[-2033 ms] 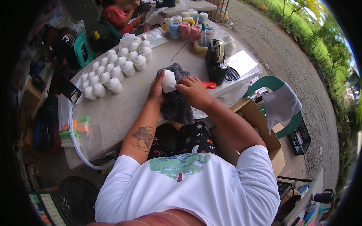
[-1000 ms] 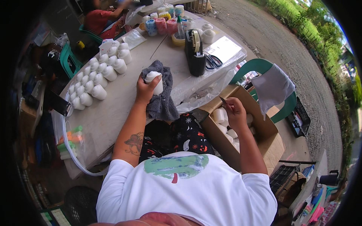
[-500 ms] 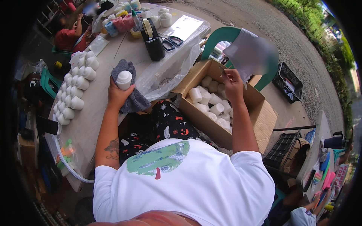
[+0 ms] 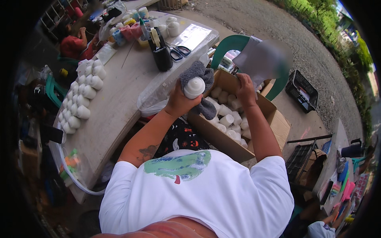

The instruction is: The person trims the base of small white ceramic objects using a utility knife and wipes them with a cloth. The person handles the objects one at a time, scrapes the bottom edge, and places the finished items on the table.

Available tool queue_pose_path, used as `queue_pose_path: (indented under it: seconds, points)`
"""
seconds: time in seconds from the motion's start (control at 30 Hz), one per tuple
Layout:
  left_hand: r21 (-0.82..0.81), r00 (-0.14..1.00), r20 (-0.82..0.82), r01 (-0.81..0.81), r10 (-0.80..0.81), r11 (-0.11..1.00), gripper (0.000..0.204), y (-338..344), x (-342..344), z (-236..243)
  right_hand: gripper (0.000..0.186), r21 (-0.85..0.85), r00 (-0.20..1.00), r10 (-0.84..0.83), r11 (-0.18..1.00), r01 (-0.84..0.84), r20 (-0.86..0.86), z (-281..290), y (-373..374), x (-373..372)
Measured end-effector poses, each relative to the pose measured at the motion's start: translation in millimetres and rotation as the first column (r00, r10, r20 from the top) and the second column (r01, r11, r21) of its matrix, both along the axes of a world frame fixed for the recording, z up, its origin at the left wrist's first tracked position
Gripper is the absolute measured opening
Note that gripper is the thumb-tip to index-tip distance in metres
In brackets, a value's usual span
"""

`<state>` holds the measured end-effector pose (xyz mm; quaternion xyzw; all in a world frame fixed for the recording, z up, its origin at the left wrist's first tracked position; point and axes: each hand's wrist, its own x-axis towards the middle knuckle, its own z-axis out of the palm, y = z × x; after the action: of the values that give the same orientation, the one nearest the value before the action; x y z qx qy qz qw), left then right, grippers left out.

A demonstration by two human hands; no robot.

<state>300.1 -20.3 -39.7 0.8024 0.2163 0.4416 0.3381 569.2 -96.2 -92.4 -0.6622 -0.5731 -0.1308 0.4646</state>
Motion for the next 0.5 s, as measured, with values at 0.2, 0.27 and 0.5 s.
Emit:
queue_pose_path:
  seconds: [0.2, 0.27, 0.5]
  points:
    - [-0.220, 1.000, 0.011, 0.008, -0.006, 0.976, 0.081, -19.0, 2.1, -33.9, 0.025, -0.677, 0.962, 0.108, 0.691, -0.254, -0.251, 37.3, 32.8, -13.9]
    - [-0.520, 0.996, 0.076, 0.001, 0.045, 0.854, 0.084, -25.5, 3.6, -29.7, 0.022, -0.516, 0.899, 0.211, 0.758, -0.399, -0.385, 63.7, 58.6, -47.4]
    - [-0.793, 0.958, 0.239, 0.097, 0.161, 0.602, 0.081, -9.0, 8.0, -59.5, 0.019, -0.449, 0.611, 0.787, 0.577, -0.682, 0.082, 112.8, 153.7, -209.8]
